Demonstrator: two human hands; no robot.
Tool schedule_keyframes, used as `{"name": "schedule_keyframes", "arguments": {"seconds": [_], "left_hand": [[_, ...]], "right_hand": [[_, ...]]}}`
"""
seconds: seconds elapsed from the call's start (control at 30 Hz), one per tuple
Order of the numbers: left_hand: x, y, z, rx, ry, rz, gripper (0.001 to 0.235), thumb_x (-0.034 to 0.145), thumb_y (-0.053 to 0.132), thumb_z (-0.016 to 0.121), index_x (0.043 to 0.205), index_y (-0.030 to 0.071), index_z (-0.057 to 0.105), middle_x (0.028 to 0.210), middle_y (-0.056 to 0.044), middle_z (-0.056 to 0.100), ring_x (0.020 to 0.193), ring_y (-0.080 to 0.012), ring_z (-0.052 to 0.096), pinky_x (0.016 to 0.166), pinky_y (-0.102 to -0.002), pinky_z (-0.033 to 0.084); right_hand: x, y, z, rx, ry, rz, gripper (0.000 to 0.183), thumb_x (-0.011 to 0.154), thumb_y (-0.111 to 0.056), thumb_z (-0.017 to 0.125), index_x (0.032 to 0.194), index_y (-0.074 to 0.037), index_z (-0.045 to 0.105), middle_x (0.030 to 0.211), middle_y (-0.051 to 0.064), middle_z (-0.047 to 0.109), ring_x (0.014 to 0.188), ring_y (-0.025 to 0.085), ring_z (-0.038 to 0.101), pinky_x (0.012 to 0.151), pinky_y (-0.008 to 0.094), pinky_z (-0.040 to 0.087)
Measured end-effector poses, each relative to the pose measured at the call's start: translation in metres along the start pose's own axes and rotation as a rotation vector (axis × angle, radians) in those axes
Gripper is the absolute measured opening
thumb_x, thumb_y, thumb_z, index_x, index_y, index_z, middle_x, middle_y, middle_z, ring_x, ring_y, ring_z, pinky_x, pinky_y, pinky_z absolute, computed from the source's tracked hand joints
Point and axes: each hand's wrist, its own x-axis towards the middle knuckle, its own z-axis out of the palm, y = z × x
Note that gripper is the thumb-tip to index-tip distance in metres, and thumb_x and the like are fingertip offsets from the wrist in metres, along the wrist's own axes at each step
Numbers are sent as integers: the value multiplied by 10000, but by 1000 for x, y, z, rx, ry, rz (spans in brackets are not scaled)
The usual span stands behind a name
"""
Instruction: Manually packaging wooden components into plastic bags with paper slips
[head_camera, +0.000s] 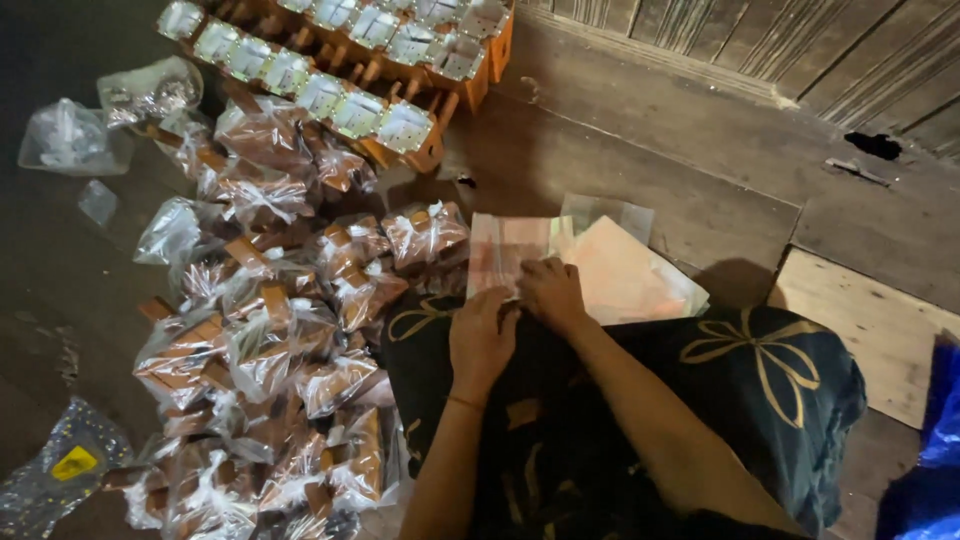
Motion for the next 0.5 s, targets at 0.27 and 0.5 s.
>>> {"name": "schedule_keyframes", "arguments": {"seconds": [0.27,0.5], "left_hand": [[0,-4,-1,-51,-3,-83,315,918,175,777,1219,142,688,1120,-74,726,1020,-266,719,863,-371,580],[14,22,7,-995,-173,-705,750,1033,624,354,1490,37,451,1464,-212,562,1414,-378,467,1169,-551,326]], "right_hand": [[19,-7,-100,522,13,472,231,922,-230,621,1068,-60,681,931,176,713,897,421,691,791,565,555],[14,9,-232,1699,519,1071,281,1042,-265,660,929,-8,662,787,48,594,721,182,609,658,323,545]]}}
